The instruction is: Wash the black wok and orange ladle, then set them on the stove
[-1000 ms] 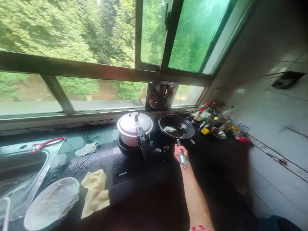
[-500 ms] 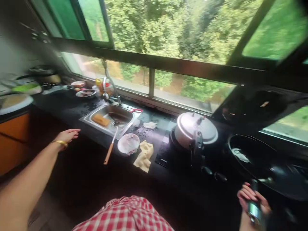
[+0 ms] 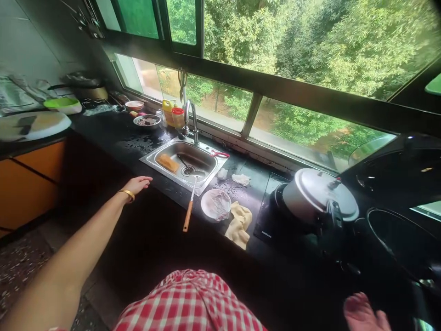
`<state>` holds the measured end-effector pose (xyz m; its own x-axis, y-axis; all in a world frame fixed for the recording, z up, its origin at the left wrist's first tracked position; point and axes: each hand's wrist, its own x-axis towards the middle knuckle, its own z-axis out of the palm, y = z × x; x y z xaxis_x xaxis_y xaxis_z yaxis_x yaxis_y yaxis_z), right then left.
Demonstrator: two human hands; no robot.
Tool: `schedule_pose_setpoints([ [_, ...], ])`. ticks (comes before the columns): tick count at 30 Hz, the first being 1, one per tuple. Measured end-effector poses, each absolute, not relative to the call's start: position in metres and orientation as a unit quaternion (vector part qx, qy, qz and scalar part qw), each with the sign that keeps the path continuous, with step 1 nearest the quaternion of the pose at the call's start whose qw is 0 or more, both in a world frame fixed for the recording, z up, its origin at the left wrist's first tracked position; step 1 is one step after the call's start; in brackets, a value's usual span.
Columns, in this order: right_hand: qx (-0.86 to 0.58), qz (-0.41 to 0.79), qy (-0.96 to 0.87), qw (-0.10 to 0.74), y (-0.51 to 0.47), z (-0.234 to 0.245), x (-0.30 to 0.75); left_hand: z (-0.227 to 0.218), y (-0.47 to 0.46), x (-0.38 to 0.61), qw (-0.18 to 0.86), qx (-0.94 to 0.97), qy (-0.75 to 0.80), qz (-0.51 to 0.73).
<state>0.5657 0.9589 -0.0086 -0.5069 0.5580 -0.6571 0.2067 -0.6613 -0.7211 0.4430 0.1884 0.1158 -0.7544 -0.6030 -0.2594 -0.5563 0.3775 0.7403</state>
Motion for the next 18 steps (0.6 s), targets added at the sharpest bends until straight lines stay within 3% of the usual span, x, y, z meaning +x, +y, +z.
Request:
schedule_pose_setpoints([
  [4,-0.283,0.769,-0.546,-0.171,0.752,-0.032,0.581,0.079,0.106,0.424,-0.010,0.286,-0.858,-0.427],
  [6,-0.236,0.697,-0.636,-0.231,0.635,-0.036,0.568,0.063,0.069,0.409,-0.028,0.254,-0.885,-0.390],
  [11,-0.168,0.514,-0.823,-0.172,0.446,-0.025,0.515,0.046,0.017,0.357,-0.094,0.139,-0.953,-0.253],
  [18,-0.179,0.378,-0.887,-0.196,0.386,-0.032,0.475,0.029,0.015,0.265,-0.138,0.033,-0.981,-0.131],
])
